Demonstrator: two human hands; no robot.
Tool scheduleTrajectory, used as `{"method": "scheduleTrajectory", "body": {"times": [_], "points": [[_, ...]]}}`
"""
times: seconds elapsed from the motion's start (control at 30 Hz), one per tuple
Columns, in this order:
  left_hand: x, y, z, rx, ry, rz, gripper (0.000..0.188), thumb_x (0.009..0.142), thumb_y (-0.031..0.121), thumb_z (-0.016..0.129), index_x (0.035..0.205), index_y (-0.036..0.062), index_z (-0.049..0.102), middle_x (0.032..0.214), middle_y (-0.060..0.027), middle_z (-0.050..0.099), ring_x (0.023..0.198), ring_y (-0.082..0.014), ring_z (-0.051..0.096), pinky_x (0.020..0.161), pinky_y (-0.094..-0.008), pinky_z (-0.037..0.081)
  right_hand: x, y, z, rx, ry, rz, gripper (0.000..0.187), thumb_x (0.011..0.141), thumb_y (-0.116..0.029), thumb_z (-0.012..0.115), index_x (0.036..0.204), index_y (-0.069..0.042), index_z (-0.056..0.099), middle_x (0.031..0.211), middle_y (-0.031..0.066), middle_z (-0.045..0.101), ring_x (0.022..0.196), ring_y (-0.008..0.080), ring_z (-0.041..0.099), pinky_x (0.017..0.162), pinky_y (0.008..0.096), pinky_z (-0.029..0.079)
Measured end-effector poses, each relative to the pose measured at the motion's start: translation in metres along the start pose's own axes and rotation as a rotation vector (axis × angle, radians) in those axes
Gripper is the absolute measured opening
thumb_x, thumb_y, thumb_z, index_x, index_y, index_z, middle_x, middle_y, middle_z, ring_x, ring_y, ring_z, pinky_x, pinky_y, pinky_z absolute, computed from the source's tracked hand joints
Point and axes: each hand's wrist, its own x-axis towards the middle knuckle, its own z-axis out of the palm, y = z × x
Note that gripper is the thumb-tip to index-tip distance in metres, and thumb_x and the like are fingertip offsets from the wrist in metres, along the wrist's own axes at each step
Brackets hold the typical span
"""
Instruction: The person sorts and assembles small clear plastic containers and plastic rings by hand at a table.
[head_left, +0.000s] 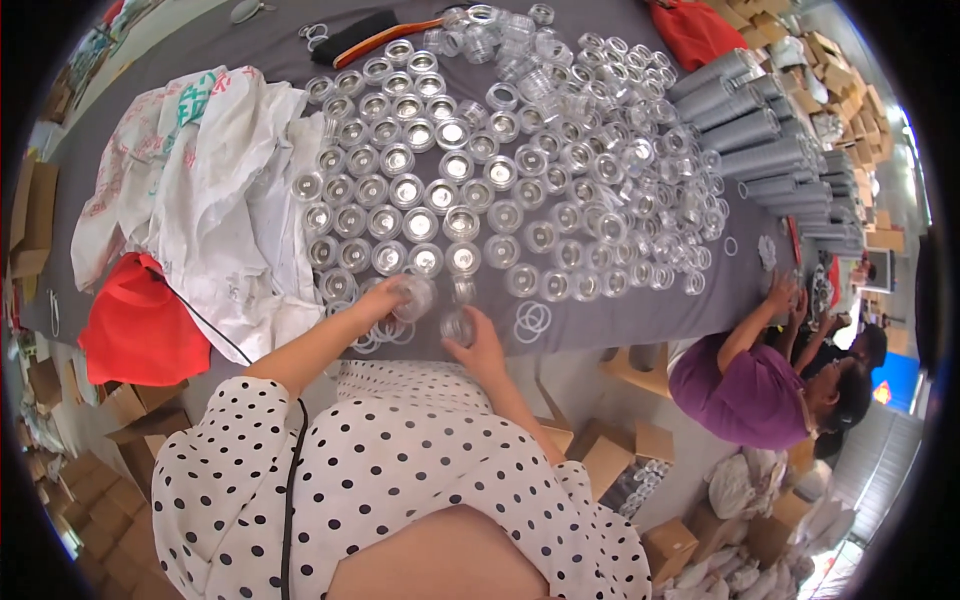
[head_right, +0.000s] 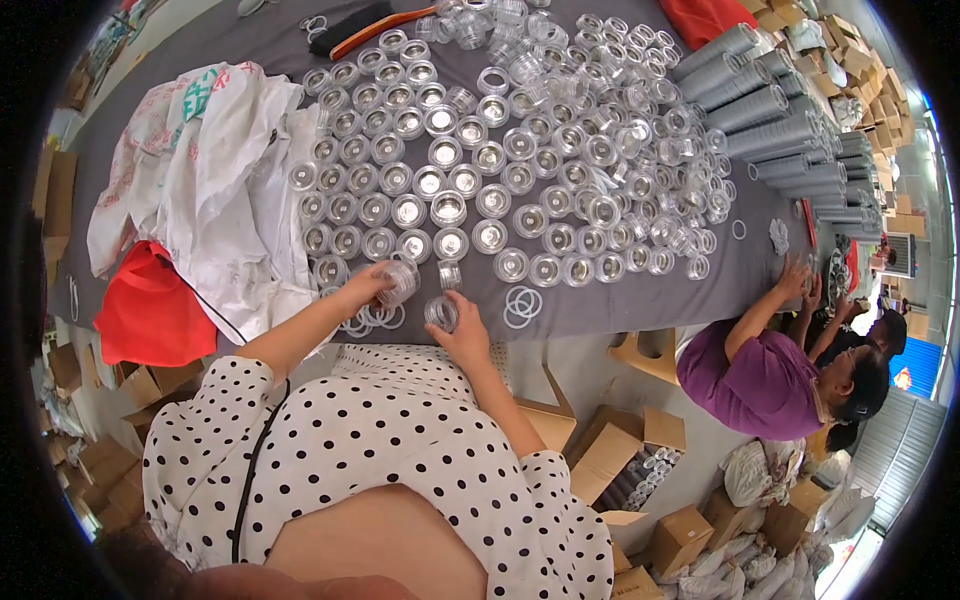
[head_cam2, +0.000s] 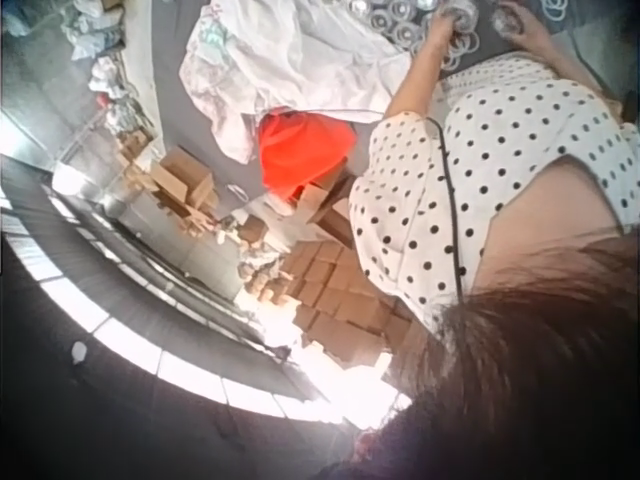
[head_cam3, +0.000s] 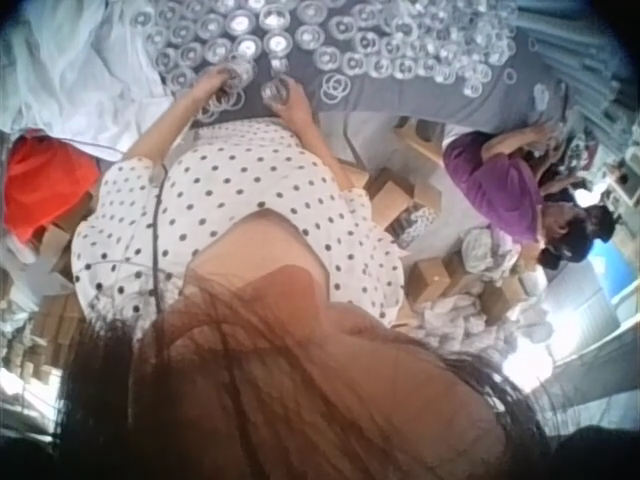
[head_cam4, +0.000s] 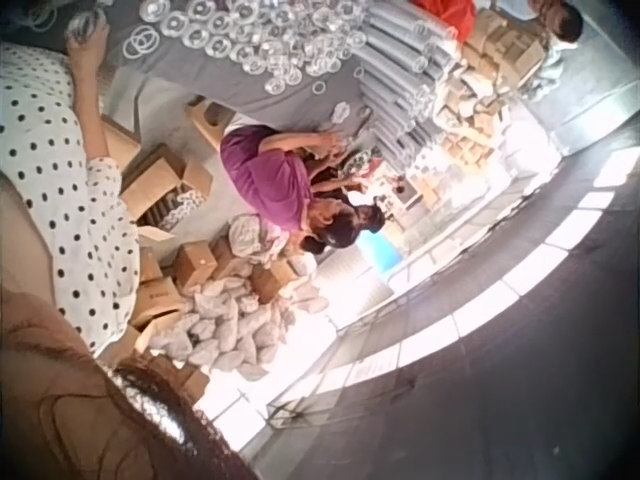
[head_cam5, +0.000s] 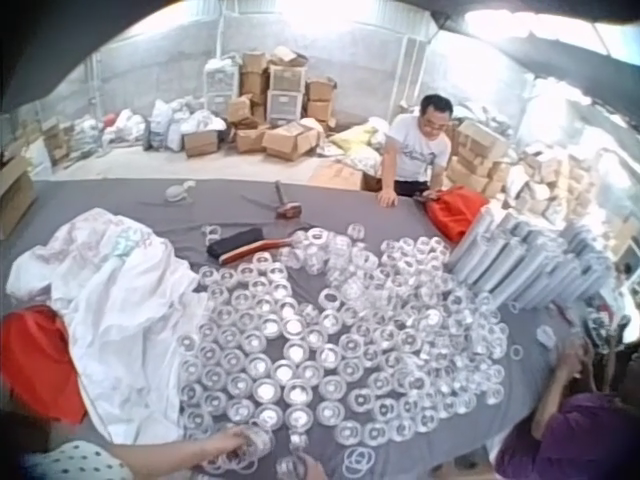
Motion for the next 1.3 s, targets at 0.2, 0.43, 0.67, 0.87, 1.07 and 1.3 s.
{"method": "scheduleTrajectory", "body": {"times": [0.2, 0.43, 0.67, 0.87, 1.07, 1.3], "points": [[-0.002, -0.012, 0.012, 0.516, 0.17, 0.476, 0.061, 0.069, 0.004, 0.064, 0.122, 0.0075, 0.034, 0.114, -0.012, 0.045, 0.092, -0.0215, 0.055, 0.067, -0.0298, 0.049, 0.004, 0.006, 0.005, -0.493, -0.032, -0.152, 0.067, 0.06, -0.016, 0.072, 0.121, -0.021, 0.044, 0.115, 0.015, 0.046, 0.101, 0.0313, 0.048, 0.084, 0.0401, 0.041], [-0.026, -0.005, 0.016, 1.35, 0.093, 0.982, 0.059, 0.059, 0.019, 0.071, 0.109, 0.0044, 0.044, 0.13, -0.0173, 0.034, 0.105, -0.0337, 0.046, 0.085, -0.0412, 0.04, 0.003, 0.024, 0.006, -0.522, 0.031, -0.232, 0.065, 0.062, -0.014, 0.07, 0.121, -0.021, 0.044, 0.119, 0.0151, 0.043, 0.104, 0.0318, 0.045, 0.085, 0.0422, 0.038], [-0.029, -0.017, 0.002, 1.185, 0.022, 0.95, 0.057, 0.061, 0.022, 0.071, 0.108, 0.0047, 0.045, 0.128, -0.017, 0.036, 0.106, -0.0354, 0.045, 0.086, -0.0414, 0.04, -0.002, 0.024, 0.007, -0.421, 0.117, -0.277, 0.061, 0.063, -0.02, 0.071, 0.118, -0.013, 0.046, 0.118, 0.0161, 0.043, 0.104, 0.0329, 0.044, 0.087, 0.0423, 0.036], [-0.022, -0.009, 0.004, 1.366, 0.046, 0.959, 0.042, 0.063, 0.019, 0.07, 0.098, 0.0043, 0.052, 0.13, -0.0173, 0.034, 0.107, -0.0355, 0.044, 0.088, -0.0418, 0.039, -0.002, 0.017, 0.006, -0.425, 0.184, -0.305, 0.057, 0.063, -0.022, 0.072, 0.113, -0.008, 0.049, 0.111, 0.0135, 0.047, 0.103, 0.0303, 0.045, 0.085, 0.0411, 0.036], [-0.023, -0.019, 0.005, 0.937, 0.147, 0.937, 0.023, 0.07, 0.017, 0.066, 0.086, 0.0035, 0.057, 0.127, -0.018, 0.039, 0.105, -0.0337, 0.047, 0.085, -0.0401, 0.04, -0.003, 0.016, 0.002, -0.396, 0.238, -0.309, 0.057, 0.062, -0.022, 0.072, 0.113, -0.009, 0.049, 0.109, 0.0115, 0.049, 0.101, 0.0289, 0.046, 0.084, 0.0395, 0.037], [-0.018, -0.014, 0.017, 0.682, 0.238, 0.86, 0.024, 0.075, 0.02, 0.065, 0.091, 0.0035, 0.058, 0.119, -0.0133, 0.044, 0.094, -0.0234, 0.051, 0.079, -0.0318, 0.042, 0.004, 0.005, 0.002, -0.294, 0.196, -0.377, 0.065, 0.064, -0.024, 0.073, 0.119, -0.006, 0.045, 0.112, 0.0129, 0.049, 0.099, 0.0303, 0.049, 0.082, 0.0383, 0.041]]}}
